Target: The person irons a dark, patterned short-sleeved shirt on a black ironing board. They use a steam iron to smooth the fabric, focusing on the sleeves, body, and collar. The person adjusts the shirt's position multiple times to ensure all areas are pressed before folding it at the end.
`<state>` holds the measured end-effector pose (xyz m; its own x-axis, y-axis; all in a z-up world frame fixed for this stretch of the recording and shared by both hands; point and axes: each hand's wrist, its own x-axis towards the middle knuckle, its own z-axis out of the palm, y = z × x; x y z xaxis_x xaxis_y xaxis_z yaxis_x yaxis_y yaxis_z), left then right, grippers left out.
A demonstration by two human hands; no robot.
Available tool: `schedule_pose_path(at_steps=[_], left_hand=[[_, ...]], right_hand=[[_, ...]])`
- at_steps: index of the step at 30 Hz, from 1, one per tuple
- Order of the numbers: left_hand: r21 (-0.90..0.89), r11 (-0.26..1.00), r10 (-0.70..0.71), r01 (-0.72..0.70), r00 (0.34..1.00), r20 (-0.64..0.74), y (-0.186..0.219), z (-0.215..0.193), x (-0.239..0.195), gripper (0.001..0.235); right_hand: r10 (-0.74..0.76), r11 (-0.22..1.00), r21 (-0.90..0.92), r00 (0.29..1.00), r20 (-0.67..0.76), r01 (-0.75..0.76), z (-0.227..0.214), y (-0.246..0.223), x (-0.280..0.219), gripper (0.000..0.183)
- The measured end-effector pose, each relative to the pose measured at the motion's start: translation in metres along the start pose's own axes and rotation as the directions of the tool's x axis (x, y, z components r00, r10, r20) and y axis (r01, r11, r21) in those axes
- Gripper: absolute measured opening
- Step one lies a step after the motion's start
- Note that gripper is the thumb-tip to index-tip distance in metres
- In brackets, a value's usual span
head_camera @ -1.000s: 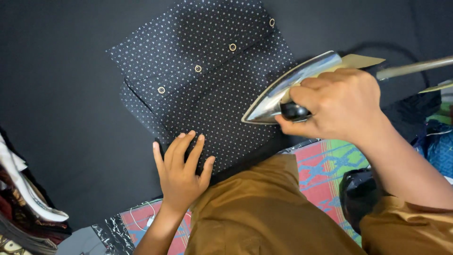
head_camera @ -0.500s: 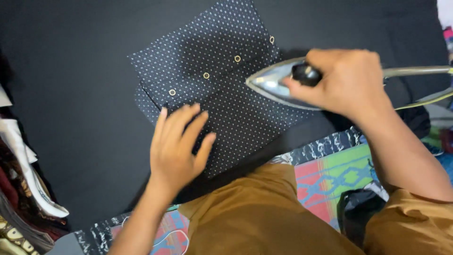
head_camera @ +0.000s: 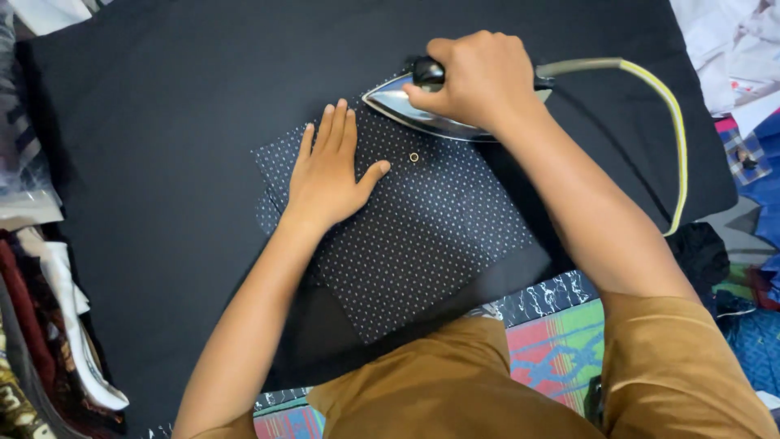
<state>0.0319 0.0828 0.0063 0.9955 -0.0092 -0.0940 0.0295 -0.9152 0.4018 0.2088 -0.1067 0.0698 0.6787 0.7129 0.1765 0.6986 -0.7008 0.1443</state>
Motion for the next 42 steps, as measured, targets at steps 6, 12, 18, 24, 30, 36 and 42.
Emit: schedule_pose_path(at_steps=[6, 12, 18, 24, 30, 36, 42], left_hand=[[0.040, 0.999, -0.004, 0.009, 0.994, -0.112, -0.005, 0.014, -0.005, 0.090], [-0.002, 1.000, -0.016, 0.016, 0.992, -0.123, -0.004, 0.002, -0.005, 0.092], [-0.022, 0.999, -0.029, 0.027, 0.993, -0.118, -0.005, 0.001, -0.006, 0.094], [-0.007, 0.999, -0.032, 0.031, 0.990, -0.135, -0.008, 0.001, -0.008, 0.097], [-0.043, 0.996, -0.079, 0.074, 0.988, -0.130, -0.014, -0.002, -0.011, 0.098], [-0.003, 0.979, -0.202, 0.203, 0.974, -0.100, -0.034, -0.011, -0.012, 0.092], [-0.011, 0.966, -0.257, 0.258, 0.962, -0.091, -0.048, -0.011, -0.014, 0.084]], right_hand=[[-0.034, 0.999, 0.025, 0.999, 0.034, 0.034, 0.018, 0.011, 0.024, 0.051], [-0.123, 0.992, -0.023, 0.990, -0.066, 0.122, 0.025, 0.025, 0.028, 0.047], [-0.206, 0.978, 0.027, 0.978, -0.013, 0.206, 0.016, 0.025, 0.026, 0.046], [-0.226, 0.974, -0.003, 0.974, -0.031, 0.226, 0.017, 0.017, 0.030, 0.050], [-0.204, 0.978, -0.051, 0.977, -0.063, 0.201, 0.021, 0.016, 0.033, 0.046], [-0.273, 0.959, -0.116, 0.952, -0.139, 0.258, 0.029, 0.024, 0.031, 0.049], [-0.249, 0.968, -0.031, 0.967, -0.051, 0.247, 0.026, 0.027, 0.033, 0.051]])
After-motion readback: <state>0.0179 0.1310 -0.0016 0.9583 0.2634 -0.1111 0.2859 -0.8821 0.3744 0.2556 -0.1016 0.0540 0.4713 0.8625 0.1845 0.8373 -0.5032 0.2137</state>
